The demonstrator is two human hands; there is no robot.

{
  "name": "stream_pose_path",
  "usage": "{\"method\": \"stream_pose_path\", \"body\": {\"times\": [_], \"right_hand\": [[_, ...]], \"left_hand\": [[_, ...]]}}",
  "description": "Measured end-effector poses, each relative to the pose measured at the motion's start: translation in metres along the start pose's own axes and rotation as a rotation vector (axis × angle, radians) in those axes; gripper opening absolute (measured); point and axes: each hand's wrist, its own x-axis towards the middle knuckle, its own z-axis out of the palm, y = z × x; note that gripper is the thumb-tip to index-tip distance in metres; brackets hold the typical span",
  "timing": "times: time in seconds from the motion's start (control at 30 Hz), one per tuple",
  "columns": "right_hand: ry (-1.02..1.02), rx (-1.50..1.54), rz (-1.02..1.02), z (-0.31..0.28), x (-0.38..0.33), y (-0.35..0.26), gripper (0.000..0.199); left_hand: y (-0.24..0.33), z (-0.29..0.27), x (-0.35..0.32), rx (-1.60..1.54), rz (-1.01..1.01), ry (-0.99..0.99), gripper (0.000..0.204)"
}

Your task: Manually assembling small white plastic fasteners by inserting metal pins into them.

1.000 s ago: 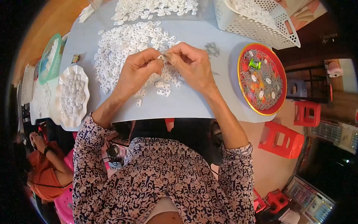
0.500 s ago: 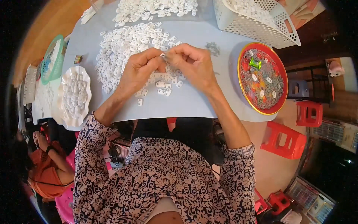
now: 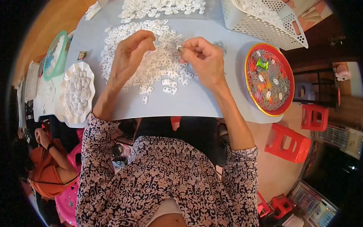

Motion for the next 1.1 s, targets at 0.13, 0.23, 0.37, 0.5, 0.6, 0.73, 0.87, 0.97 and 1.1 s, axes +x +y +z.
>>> {"method": "stream_pose_path", "body": {"times": [0.13, 0.23, 0.37, 0.5, 0.6, 0.73, 0.87, 0.97, 1.1], "right_hand": [[0.033, -0.104, -0.014, -0.002, -0.001, -0.002, 0.008], [0.052, -0.151, -0.039, -0.001, -0.002, -0.001, 0.008], [0.031, -0.119, -0.04, -0.002, -0.002, 0.002, 0.009], [0.005, -0.111, -0.034, -0.001, -0.002, 0.001, 0.009], [0.0, -0.141, -0.04, 0.0, -0.003, 0.002, 0.009], [-0.001, -0.154, -0.038, 0.001, -0.002, 0.002, 0.008], [-0.029, -0.171, -0.023, 0.002, -0.002, 0.0, 0.007], [-0.025, -0.175, 0.007, 0.001, -0.004, 0.003, 0.008], [-0.018, -0.154, 0.006, 0.0, -0.005, 0.006, 0.009]], "left_hand": [[-0.007, -0.004, 0.003, 0.262, 0.259, 0.023, 0.011], [-0.005, -0.005, 0.003, 0.376, 0.328, -0.097, 0.01], [0.0, -0.001, -0.007, 0.574, 0.36, -0.253, 0.016], [-0.005, -0.001, -0.006, 0.681, 0.368, -0.295, 0.024], [-0.012, 0.002, -0.008, 0.671, 0.436, -0.273, 0.027], [-0.013, 0.006, -0.008, 0.692, 0.462, -0.255, 0.029], [-0.012, 0.006, -0.009, 0.735, 0.462, -0.225, 0.027], [-0.014, 0.009, -0.009, 0.702, 0.445, -0.235, 0.023], [-0.014, 0.012, -0.01, 0.69, 0.454, -0.241, 0.02]]}}
